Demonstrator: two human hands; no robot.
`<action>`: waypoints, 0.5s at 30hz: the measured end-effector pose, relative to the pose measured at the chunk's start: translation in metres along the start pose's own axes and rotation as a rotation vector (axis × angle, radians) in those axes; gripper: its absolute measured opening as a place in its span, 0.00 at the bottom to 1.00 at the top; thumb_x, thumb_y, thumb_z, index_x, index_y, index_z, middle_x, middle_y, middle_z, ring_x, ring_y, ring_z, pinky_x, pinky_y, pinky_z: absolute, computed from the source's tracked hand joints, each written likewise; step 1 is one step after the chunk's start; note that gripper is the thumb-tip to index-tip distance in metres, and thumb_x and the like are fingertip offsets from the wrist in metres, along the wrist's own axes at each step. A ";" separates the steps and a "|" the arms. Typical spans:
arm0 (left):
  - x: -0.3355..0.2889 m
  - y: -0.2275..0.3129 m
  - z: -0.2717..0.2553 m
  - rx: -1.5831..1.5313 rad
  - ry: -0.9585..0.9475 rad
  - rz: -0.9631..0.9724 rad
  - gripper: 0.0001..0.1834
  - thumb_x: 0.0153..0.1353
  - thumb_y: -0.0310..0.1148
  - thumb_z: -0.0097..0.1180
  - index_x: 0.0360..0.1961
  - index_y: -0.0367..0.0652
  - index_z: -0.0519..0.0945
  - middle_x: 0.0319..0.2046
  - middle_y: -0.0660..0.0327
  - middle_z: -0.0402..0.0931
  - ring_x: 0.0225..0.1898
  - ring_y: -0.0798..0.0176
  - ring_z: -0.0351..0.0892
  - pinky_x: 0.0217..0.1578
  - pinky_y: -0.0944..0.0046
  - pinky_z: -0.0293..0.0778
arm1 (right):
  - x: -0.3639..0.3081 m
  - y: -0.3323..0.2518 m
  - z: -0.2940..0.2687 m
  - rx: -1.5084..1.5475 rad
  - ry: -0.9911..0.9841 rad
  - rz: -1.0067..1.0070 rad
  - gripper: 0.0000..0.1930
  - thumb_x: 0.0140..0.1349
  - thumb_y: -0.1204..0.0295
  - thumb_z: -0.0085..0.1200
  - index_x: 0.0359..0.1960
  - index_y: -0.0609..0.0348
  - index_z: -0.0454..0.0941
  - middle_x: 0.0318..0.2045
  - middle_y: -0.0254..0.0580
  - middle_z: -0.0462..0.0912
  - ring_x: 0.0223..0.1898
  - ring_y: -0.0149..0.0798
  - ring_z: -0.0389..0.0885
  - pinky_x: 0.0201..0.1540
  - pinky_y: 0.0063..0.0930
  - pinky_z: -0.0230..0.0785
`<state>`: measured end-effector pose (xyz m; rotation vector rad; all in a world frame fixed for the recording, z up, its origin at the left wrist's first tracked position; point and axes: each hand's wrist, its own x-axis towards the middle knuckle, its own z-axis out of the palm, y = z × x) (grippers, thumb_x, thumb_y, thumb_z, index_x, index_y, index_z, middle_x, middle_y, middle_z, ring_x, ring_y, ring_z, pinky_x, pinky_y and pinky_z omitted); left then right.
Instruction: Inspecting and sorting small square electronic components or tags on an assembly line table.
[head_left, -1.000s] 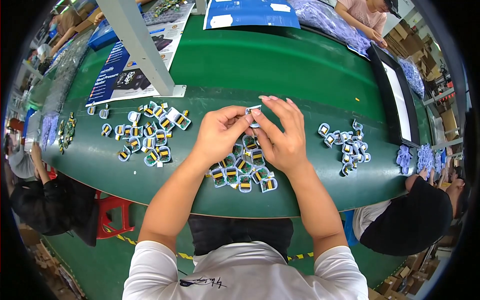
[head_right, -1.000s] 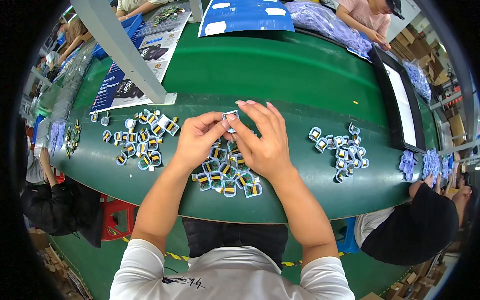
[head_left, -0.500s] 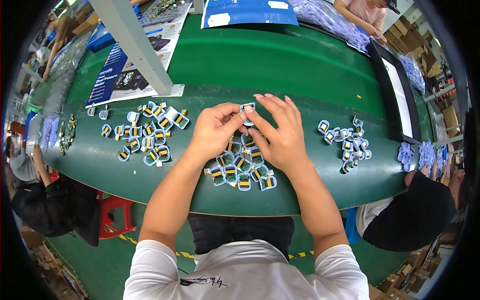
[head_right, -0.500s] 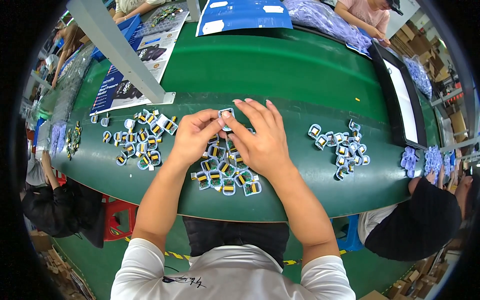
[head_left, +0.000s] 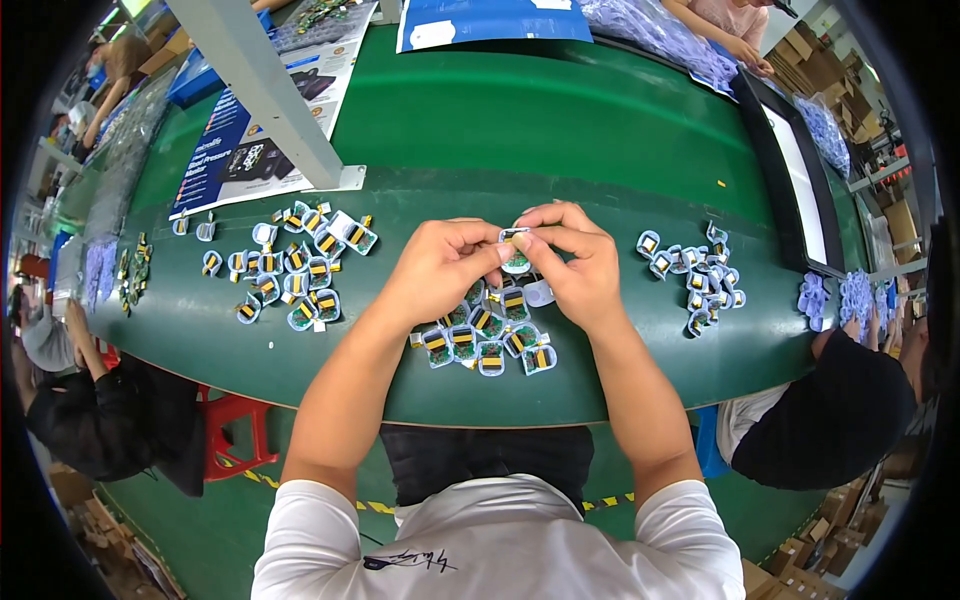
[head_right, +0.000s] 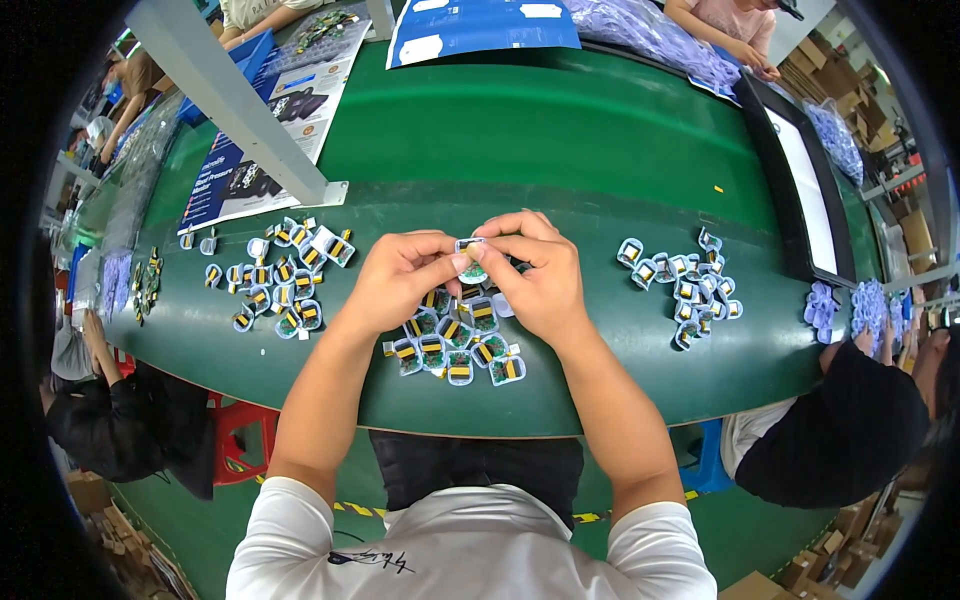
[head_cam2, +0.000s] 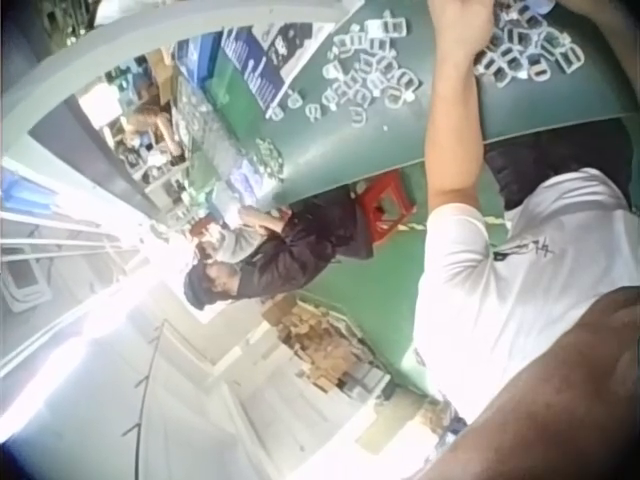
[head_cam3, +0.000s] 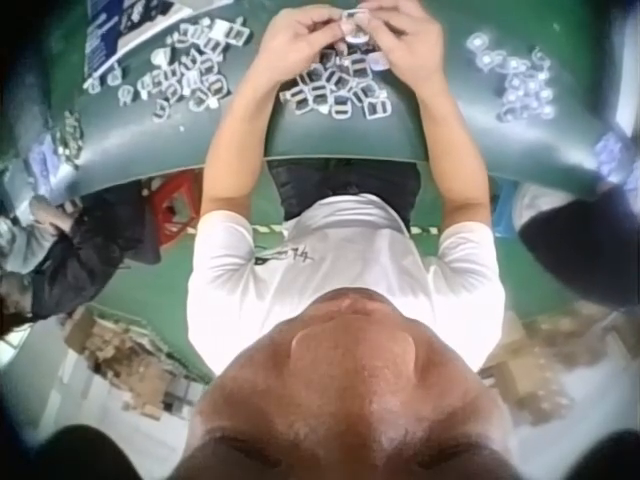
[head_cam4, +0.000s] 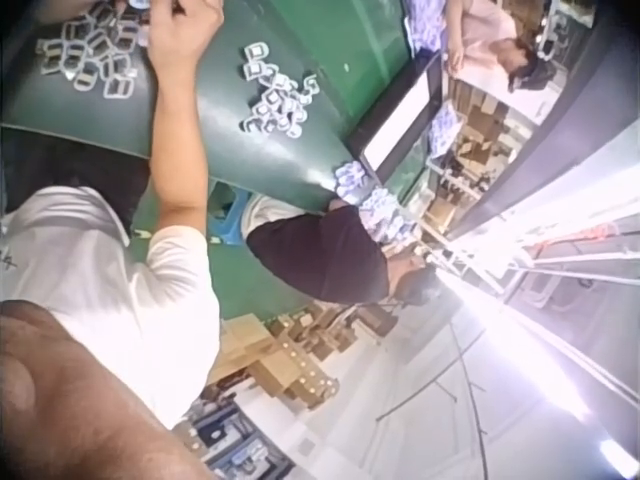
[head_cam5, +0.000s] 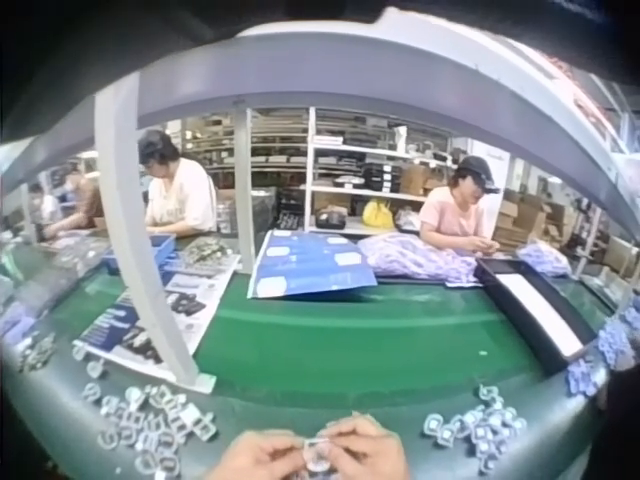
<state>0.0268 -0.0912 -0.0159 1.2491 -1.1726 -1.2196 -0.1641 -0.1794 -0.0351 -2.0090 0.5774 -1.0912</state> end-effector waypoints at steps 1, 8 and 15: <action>0.000 0.000 -0.002 0.018 -0.008 -0.039 0.11 0.71 0.32 0.64 0.46 0.32 0.87 0.31 0.63 0.85 0.30 0.74 0.81 0.32 0.70 0.75 | -0.001 -0.004 0.001 0.031 -0.009 0.087 0.05 0.63 0.78 0.66 0.39 0.66 0.90 0.44 0.43 0.88 0.46 0.42 0.86 0.55 0.36 0.75; 0.000 -0.012 0.005 0.183 0.118 0.071 0.10 0.69 0.30 0.66 0.45 0.33 0.88 0.33 0.58 0.87 0.31 0.70 0.85 0.33 0.68 0.77 | 0.001 -0.004 0.002 -0.065 -0.021 0.065 0.05 0.64 0.77 0.65 0.38 0.64 0.90 0.42 0.43 0.88 0.45 0.39 0.86 0.47 0.30 0.77; 0.002 0.005 0.010 0.316 0.106 0.029 0.09 0.67 0.27 0.67 0.42 0.31 0.88 0.33 0.56 0.87 0.31 0.68 0.86 0.33 0.69 0.78 | 0.006 0.000 -0.012 -0.161 -0.102 -0.020 0.05 0.61 0.76 0.66 0.37 0.62 0.91 0.40 0.41 0.89 0.43 0.42 0.86 0.50 0.34 0.75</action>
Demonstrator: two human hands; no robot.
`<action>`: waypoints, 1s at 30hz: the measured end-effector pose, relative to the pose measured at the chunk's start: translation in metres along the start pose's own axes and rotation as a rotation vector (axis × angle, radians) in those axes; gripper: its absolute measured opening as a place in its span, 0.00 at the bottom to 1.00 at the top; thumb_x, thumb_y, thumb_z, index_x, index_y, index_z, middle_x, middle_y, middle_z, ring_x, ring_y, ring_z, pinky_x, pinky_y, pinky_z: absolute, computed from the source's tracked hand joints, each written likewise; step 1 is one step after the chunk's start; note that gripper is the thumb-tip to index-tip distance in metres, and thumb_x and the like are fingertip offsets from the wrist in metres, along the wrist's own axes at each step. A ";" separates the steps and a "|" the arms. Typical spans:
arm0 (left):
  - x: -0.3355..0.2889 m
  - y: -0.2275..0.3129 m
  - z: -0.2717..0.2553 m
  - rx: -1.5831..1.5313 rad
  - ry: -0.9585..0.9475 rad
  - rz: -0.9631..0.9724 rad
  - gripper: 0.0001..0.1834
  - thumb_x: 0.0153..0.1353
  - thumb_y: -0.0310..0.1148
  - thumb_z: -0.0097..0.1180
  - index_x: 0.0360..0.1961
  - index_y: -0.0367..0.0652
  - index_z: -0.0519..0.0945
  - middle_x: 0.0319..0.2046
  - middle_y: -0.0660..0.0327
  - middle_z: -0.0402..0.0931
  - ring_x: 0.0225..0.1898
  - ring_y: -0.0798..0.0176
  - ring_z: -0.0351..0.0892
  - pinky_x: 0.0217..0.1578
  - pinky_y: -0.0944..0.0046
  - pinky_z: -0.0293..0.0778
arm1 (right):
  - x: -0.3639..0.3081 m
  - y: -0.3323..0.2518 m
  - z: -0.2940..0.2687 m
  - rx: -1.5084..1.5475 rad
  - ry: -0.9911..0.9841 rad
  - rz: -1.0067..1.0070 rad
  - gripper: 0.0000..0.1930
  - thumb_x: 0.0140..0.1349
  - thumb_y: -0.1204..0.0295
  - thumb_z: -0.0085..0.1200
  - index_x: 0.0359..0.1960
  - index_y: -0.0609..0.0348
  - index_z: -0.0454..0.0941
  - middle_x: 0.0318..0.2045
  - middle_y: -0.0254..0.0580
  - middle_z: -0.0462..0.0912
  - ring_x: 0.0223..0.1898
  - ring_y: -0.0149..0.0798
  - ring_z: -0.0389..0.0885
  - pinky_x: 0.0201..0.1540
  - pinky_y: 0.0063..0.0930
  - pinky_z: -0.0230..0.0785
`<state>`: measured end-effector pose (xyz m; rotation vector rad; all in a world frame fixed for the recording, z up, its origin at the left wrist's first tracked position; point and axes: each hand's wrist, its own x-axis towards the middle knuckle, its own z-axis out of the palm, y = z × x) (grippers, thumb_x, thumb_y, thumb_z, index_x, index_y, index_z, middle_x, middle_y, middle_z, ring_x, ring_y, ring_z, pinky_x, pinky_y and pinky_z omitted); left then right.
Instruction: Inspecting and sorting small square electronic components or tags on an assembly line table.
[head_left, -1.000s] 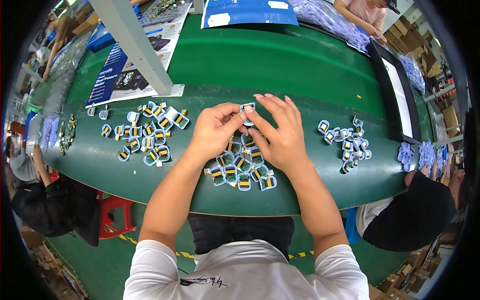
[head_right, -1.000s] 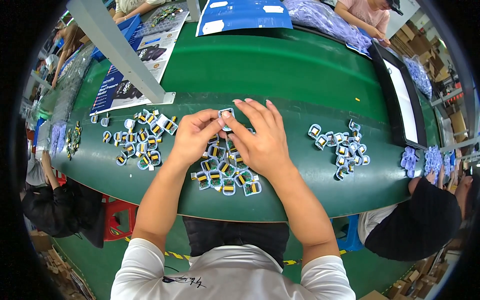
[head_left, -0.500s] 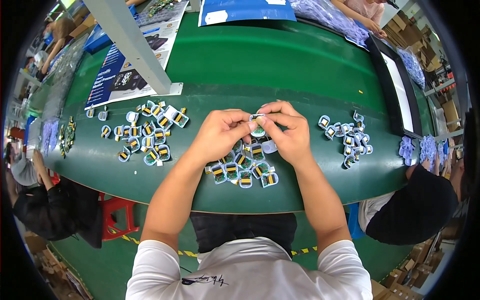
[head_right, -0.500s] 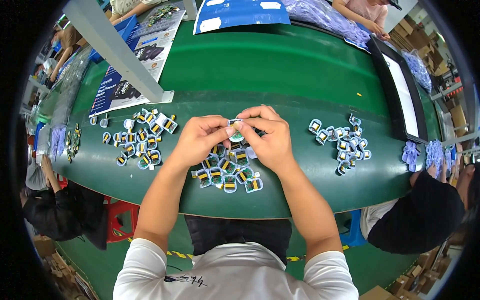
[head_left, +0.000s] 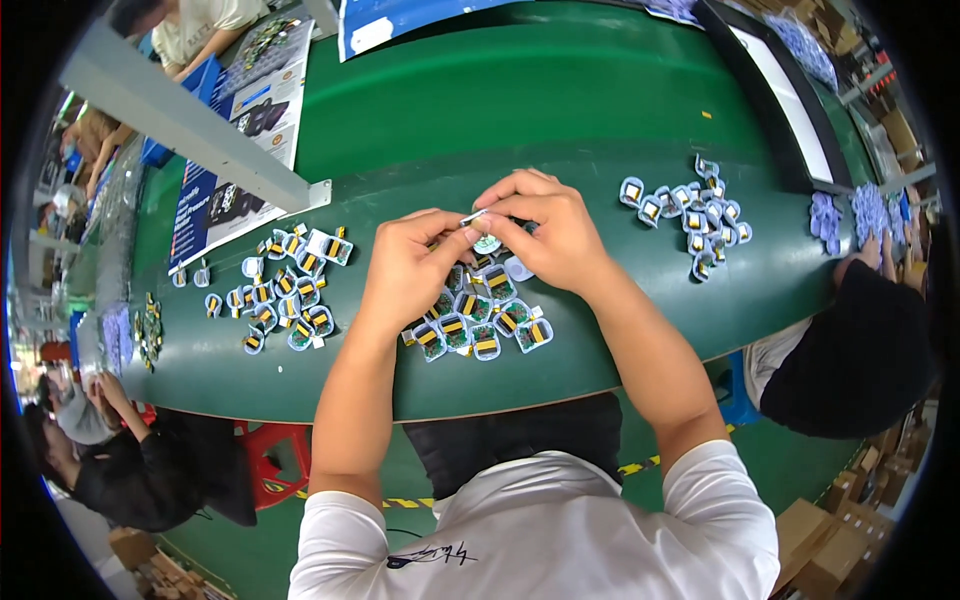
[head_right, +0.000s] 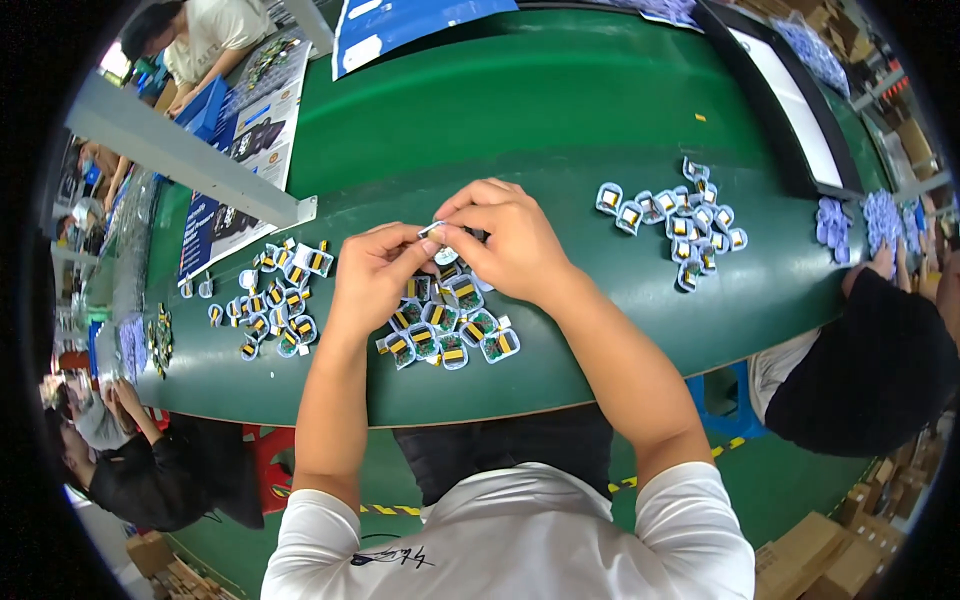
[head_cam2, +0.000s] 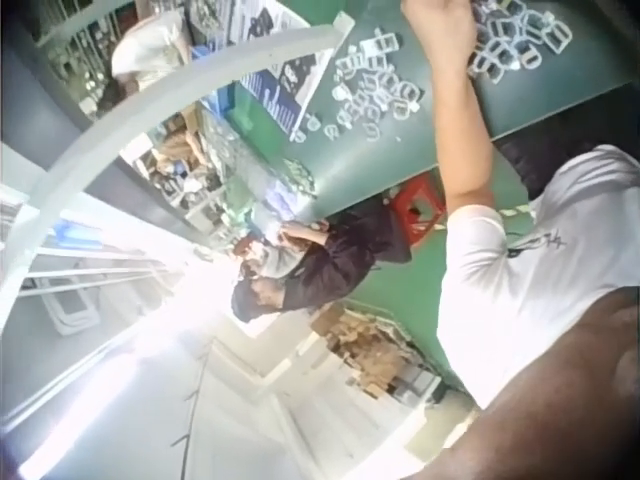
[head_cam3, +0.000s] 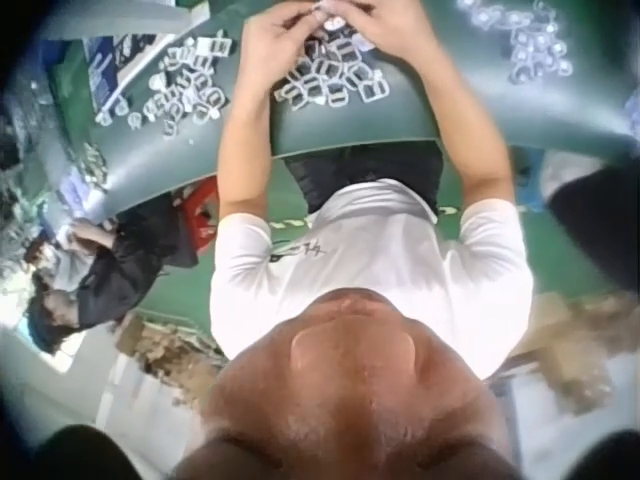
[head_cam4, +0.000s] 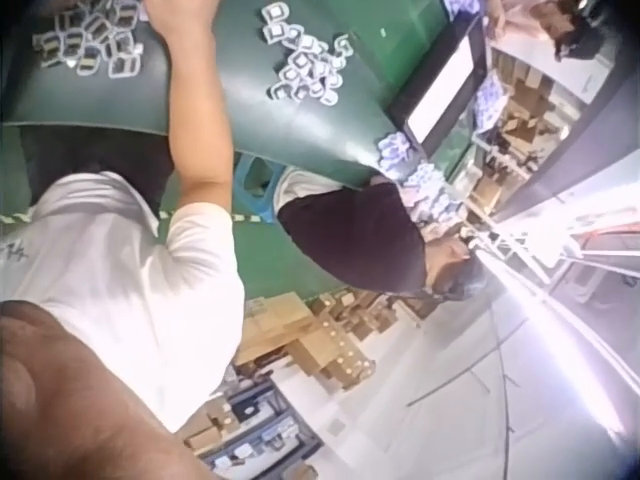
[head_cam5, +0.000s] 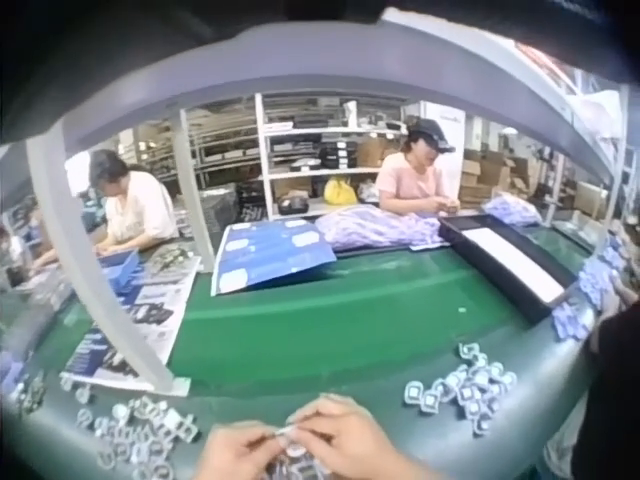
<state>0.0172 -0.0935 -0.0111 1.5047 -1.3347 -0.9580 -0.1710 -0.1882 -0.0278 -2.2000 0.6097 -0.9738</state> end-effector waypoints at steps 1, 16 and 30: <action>0.000 -0.002 0.000 -0.048 -0.006 0.003 0.09 0.67 0.27 0.67 0.42 0.30 0.88 0.32 0.57 0.86 0.31 0.69 0.86 0.32 0.69 0.78 | 0.001 0.001 -0.001 0.024 -0.015 0.012 0.06 0.62 0.75 0.66 0.38 0.62 0.91 0.41 0.41 0.89 0.43 0.42 0.86 0.49 0.34 0.76; -0.001 -0.015 0.003 -0.186 -0.061 0.033 0.12 0.74 0.27 0.60 0.51 0.30 0.87 0.35 0.56 0.89 0.37 0.67 0.89 0.42 0.68 0.82 | 0.003 0.003 -0.021 0.132 -0.166 0.162 0.08 0.67 0.71 0.64 0.36 0.64 0.89 0.45 0.42 0.89 0.47 0.41 0.85 0.52 0.35 0.76; -0.001 -0.015 0.005 -0.187 -0.043 0.010 0.10 0.70 0.25 0.63 0.47 0.31 0.89 0.34 0.56 0.90 0.37 0.69 0.89 0.40 0.69 0.83 | 0.004 0.006 -0.022 0.100 -0.190 0.117 0.08 0.67 0.71 0.64 0.36 0.64 0.90 0.42 0.42 0.89 0.49 0.41 0.85 0.52 0.36 0.76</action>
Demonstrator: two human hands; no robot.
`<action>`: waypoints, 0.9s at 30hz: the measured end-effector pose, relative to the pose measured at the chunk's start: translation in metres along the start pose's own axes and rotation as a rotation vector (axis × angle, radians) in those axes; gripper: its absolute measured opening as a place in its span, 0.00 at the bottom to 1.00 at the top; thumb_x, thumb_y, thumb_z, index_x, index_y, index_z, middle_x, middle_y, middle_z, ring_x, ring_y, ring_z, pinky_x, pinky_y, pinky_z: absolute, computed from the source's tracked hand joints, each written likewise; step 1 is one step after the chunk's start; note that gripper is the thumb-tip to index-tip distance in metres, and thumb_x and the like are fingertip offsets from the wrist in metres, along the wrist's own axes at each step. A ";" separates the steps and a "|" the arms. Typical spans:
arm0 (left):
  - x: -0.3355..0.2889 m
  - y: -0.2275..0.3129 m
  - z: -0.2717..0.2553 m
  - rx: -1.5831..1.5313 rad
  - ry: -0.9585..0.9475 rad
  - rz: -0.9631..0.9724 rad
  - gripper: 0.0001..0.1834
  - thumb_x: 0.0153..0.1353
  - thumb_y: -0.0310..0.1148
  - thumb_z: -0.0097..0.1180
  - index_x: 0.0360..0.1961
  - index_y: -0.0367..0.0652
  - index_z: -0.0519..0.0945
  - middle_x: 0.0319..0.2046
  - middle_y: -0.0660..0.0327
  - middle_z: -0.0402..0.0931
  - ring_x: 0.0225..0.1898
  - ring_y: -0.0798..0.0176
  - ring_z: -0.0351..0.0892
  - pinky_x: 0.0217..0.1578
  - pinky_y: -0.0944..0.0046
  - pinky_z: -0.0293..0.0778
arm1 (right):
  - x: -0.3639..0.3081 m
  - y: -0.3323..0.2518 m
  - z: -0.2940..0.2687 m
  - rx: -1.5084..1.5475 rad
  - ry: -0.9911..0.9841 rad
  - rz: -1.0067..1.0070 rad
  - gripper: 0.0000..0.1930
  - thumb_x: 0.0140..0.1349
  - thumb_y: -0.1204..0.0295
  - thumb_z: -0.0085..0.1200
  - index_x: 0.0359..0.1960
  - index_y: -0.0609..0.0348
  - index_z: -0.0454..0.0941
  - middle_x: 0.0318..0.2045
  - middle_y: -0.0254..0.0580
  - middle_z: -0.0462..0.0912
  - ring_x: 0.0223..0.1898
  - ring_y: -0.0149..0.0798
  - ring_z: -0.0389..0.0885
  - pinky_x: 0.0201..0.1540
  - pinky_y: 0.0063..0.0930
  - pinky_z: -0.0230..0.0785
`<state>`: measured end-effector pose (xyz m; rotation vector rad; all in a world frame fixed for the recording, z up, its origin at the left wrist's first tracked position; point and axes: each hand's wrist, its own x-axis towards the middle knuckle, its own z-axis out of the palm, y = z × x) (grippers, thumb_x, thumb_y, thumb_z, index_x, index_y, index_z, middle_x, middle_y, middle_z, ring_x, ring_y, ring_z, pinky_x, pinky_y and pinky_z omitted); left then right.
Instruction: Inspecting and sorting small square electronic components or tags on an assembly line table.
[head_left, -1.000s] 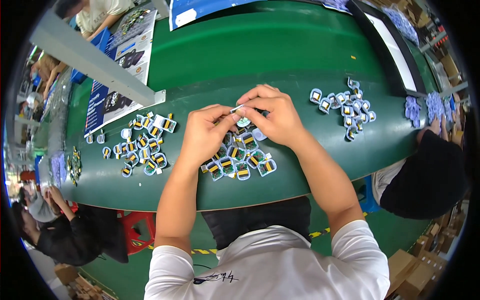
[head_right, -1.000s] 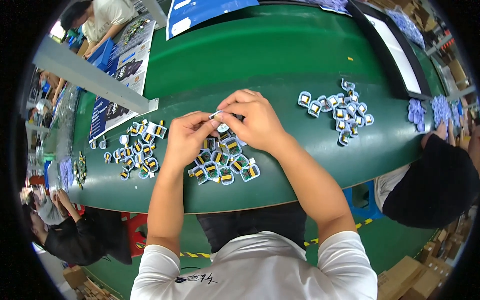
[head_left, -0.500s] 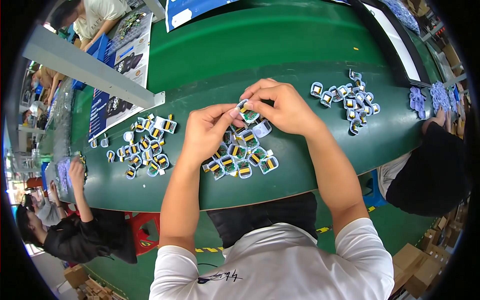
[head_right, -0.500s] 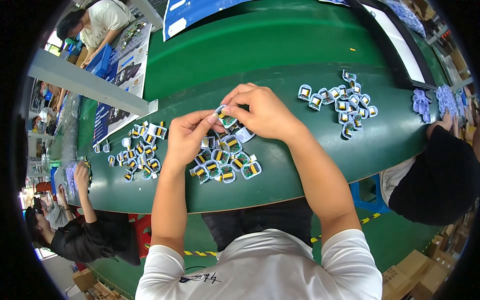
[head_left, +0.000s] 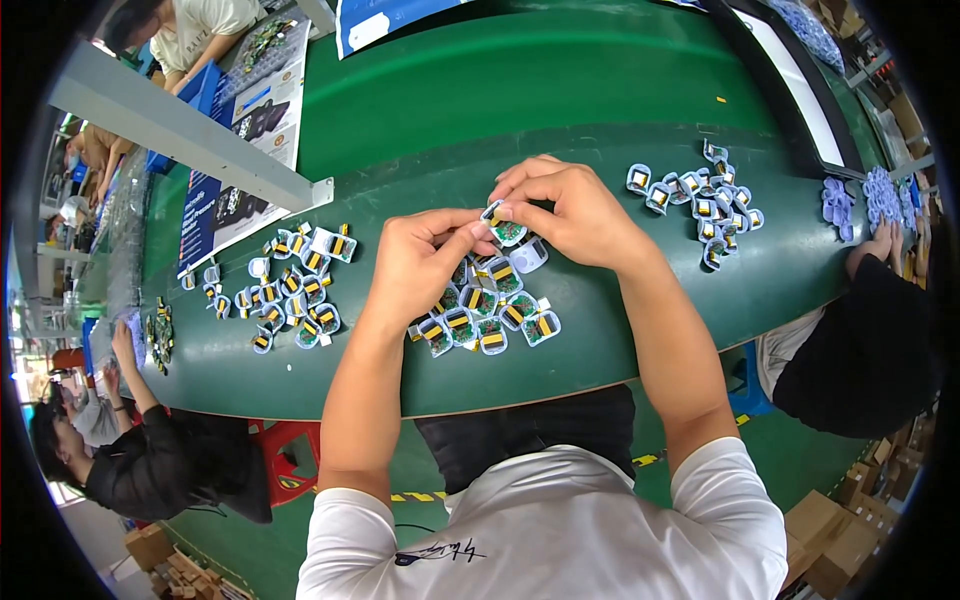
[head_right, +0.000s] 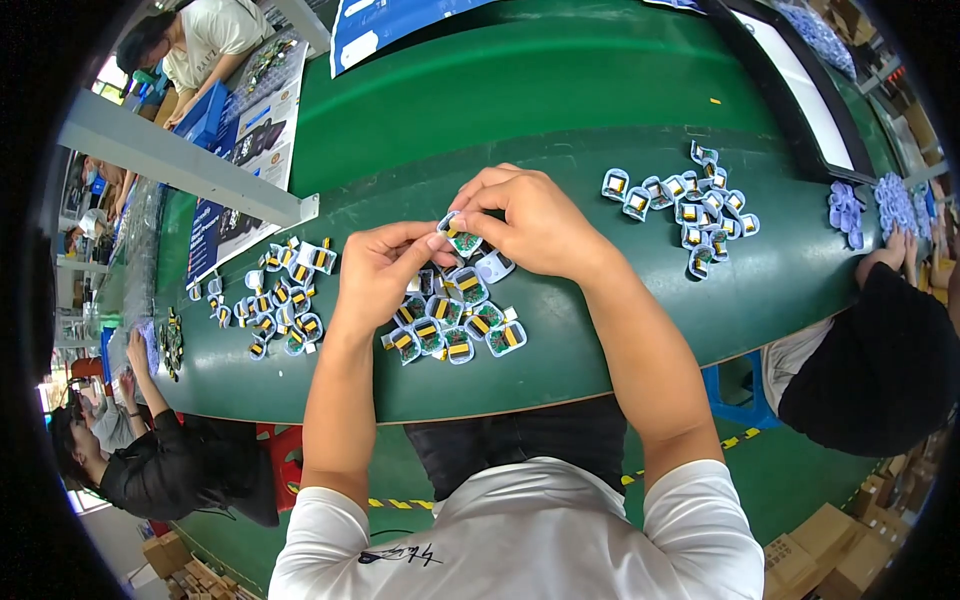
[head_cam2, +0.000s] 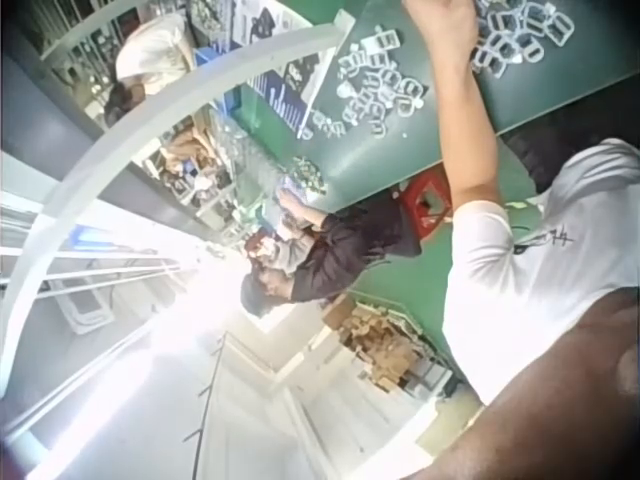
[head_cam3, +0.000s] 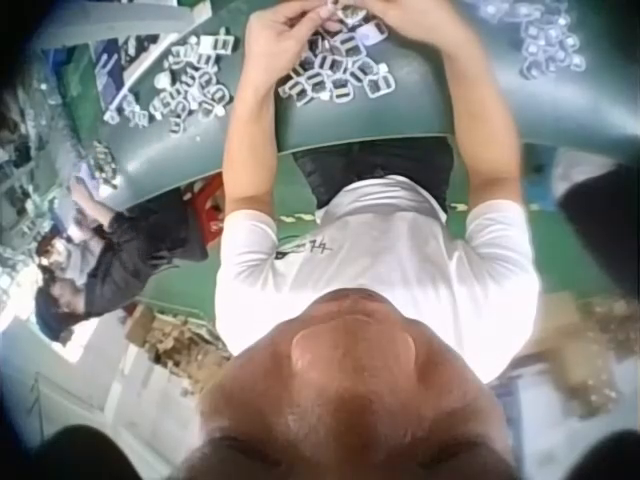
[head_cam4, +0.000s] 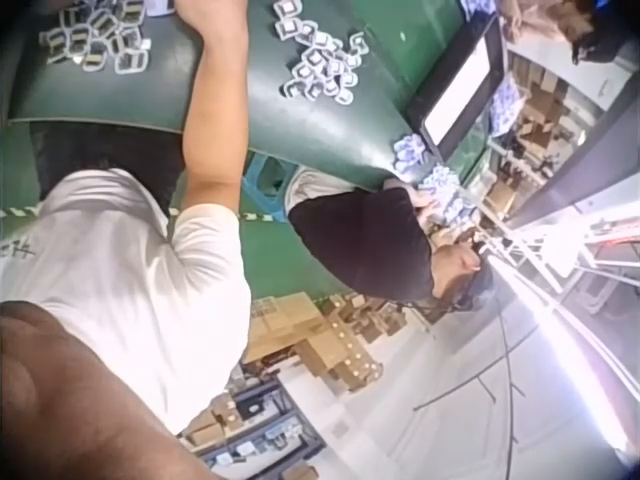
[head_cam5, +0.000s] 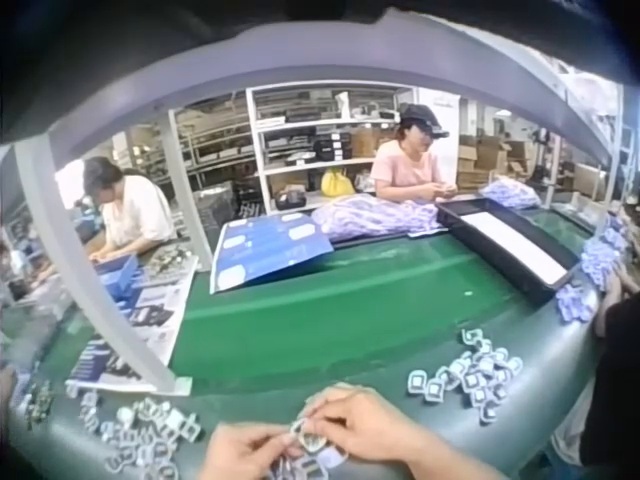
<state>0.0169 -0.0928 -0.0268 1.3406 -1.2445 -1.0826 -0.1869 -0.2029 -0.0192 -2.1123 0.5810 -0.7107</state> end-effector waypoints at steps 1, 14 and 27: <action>0.000 -0.001 0.000 -0.016 0.004 -0.016 0.09 0.69 0.25 0.63 0.47 0.31 0.89 0.34 0.55 0.90 0.37 0.68 0.89 0.40 0.70 0.83 | 0.000 0.001 0.001 0.000 0.000 0.000 0.08 0.67 0.71 0.64 0.36 0.64 0.90 0.42 0.42 0.89 0.49 0.41 0.85 0.52 0.36 0.76; 0.004 -0.006 -0.008 -0.099 0.127 -0.073 0.12 0.67 0.24 0.65 0.50 0.30 0.85 0.37 0.59 0.88 0.36 0.72 0.86 0.38 0.73 0.79 | 0.003 -0.010 0.016 -0.376 0.309 -0.332 0.08 0.57 0.72 0.71 0.38 0.58 0.88 0.50 0.38 0.87 0.56 0.48 0.83 0.64 0.49 0.71; 0.008 -0.010 -0.015 -0.232 -0.046 -0.142 0.12 0.67 0.26 0.66 0.48 0.30 0.86 0.35 0.57 0.88 0.34 0.69 0.86 0.35 0.71 0.77 | 0.004 -0.017 0.014 -0.505 0.156 -0.490 0.08 0.52 0.75 0.71 0.33 0.55 0.85 0.54 0.35 0.86 0.63 0.47 0.79 0.69 0.55 0.68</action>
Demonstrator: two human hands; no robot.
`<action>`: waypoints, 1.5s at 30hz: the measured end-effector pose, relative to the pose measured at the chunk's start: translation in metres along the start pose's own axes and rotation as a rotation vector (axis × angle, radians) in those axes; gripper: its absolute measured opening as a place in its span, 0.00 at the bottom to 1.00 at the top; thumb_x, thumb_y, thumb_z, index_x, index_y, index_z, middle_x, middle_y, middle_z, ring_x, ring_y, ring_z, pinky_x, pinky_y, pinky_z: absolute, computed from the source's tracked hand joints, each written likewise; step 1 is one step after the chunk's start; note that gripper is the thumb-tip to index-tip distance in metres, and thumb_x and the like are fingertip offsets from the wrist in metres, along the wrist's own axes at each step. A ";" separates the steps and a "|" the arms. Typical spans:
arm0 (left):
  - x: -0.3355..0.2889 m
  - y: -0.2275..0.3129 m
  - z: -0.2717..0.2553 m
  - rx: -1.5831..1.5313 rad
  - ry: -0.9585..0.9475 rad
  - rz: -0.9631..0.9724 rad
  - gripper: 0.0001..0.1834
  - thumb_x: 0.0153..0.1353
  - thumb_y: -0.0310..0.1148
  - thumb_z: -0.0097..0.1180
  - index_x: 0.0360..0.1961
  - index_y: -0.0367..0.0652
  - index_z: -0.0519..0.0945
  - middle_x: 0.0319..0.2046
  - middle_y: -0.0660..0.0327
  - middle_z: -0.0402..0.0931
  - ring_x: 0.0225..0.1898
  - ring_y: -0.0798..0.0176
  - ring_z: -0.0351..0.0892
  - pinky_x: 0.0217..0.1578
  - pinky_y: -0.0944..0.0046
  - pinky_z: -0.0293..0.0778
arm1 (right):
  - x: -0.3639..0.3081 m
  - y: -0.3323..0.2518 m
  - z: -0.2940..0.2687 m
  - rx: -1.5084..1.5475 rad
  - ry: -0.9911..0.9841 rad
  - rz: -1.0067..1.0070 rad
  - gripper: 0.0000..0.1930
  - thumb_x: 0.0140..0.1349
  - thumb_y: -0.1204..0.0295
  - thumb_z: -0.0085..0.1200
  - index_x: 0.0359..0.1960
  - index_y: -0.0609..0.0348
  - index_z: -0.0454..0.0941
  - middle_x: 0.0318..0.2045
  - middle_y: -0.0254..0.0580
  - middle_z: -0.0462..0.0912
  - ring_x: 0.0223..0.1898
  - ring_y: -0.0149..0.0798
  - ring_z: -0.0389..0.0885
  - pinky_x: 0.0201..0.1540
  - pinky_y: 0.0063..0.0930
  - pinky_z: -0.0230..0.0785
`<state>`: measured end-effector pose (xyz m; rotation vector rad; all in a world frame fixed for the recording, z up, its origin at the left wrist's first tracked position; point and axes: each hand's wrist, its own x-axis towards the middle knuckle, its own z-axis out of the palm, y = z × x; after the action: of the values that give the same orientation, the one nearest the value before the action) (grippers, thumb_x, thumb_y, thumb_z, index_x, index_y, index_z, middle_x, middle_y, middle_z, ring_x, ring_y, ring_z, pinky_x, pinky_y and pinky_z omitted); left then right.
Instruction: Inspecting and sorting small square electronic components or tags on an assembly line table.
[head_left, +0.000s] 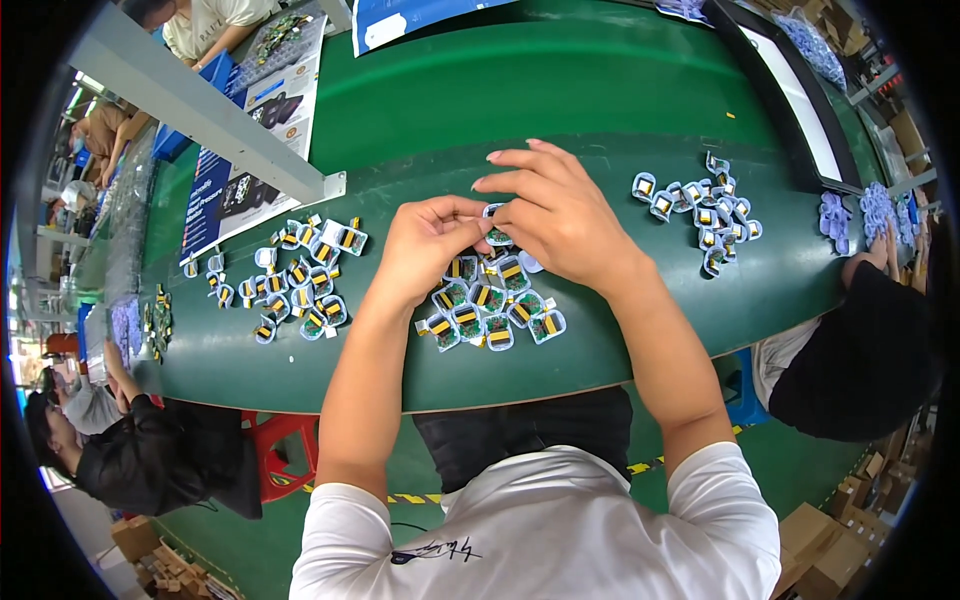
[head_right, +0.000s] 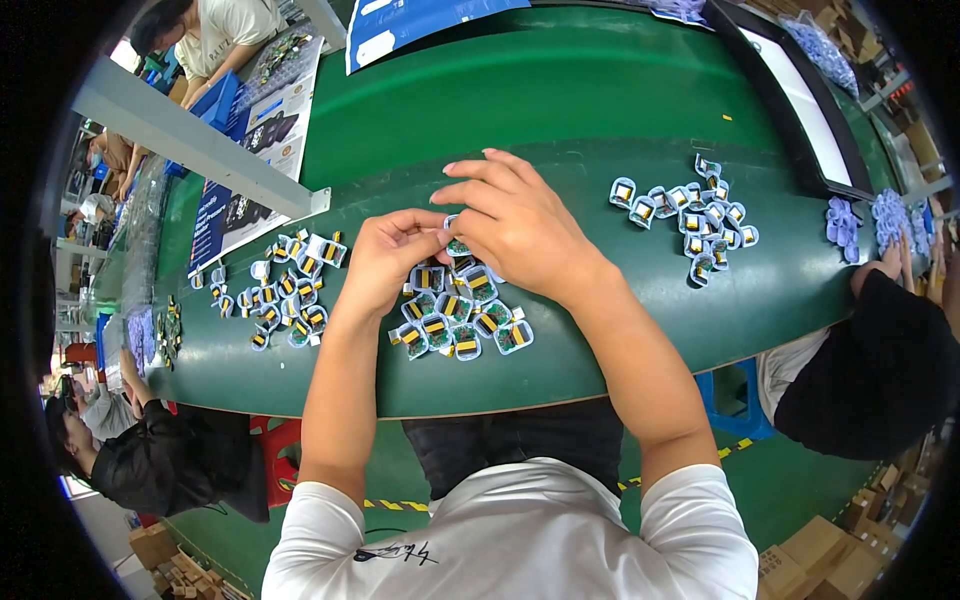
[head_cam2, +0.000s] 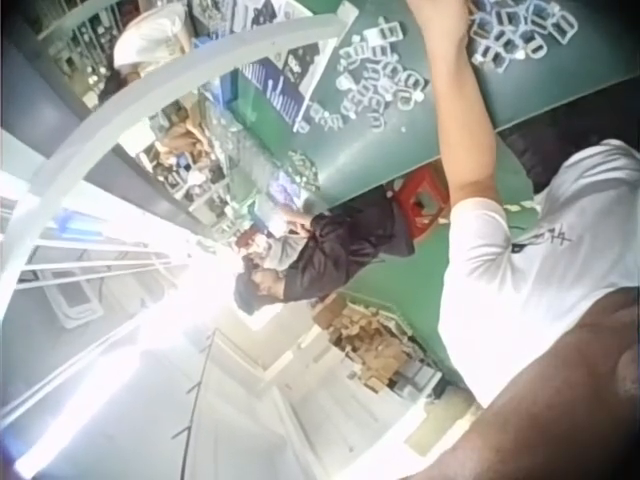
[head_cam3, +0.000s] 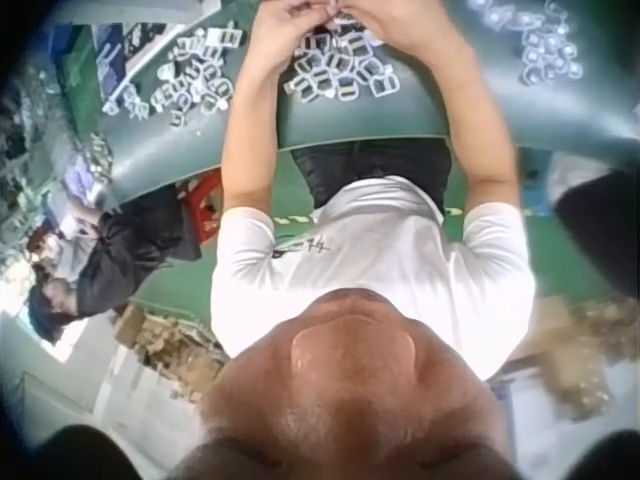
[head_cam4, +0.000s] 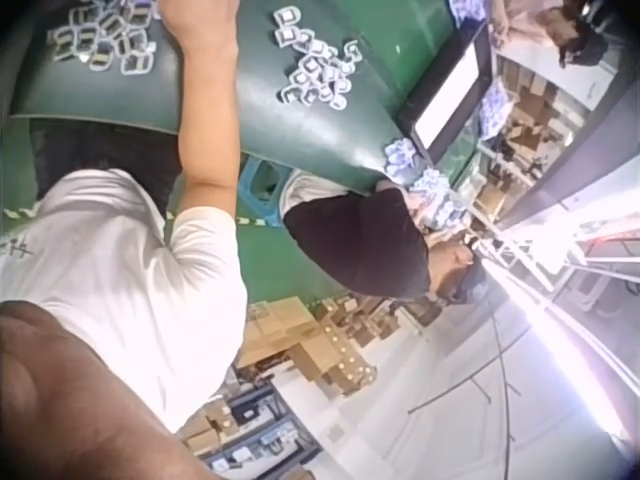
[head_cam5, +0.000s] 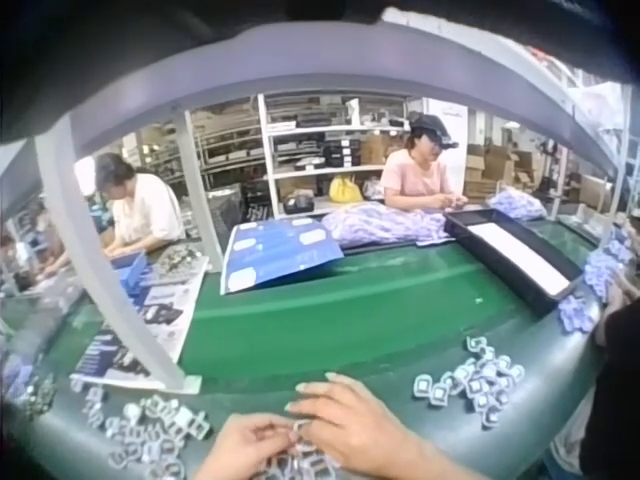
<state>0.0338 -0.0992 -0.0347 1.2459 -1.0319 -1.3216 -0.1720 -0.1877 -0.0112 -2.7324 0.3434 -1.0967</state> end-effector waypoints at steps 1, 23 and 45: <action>0.001 -0.001 -0.001 -0.003 -0.011 -0.014 0.12 0.67 0.26 0.66 0.48 0.30 0.86 0.35 0.57 0.88 0.34 0.69 0.86 0.35 0.70 0.78 | -0.001 0.001 0.001 -0.003 0.000 0.000 0.08 0.52 0.75 0.71 0.33 0.55 0.85 0.54 0.35 0.86 0.63 0.47 0.79 0.69 0.55 0.68; 0.005 0.004 -0.005 -0.262 0.209 0.090 0.14 0.67 0.26 0.67 0.51 0.29 0.84 0.41 0.56 0.87 0.38 0.66 0.87 0.45 0.68 0.80 | 0.011 0.037 -0.005 0.096 -0.056 0.525 0.14 0.69 0.76 0.58 0.54 0.58 0.86 0.49 0.47 0.89 0.52 0.50 0.86 0.59 0.41 0.75; 0.007 -0.010 0.001 -0.026 0.200 0.162 0.13 0.71 0.27 0.63 0.52 0.30 0.83 0.36 0.57 0.89 0.40 0.70 0.87 0.42 0.69 0.80 | -0.002 0.000 0.008 0.407 -0.036 0.292 0.09 0.62 0.82 0.63 0.44 0.60 0.86 0.39 0.40 0.89 0.43 0.42 0.86 0.54 0.36 0.75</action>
<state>0.0325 -0.1052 -0.0452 1.2209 -0.9489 -1.0610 -0.1678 -0.1864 -0.0187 -2.2572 0.4421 -0.9193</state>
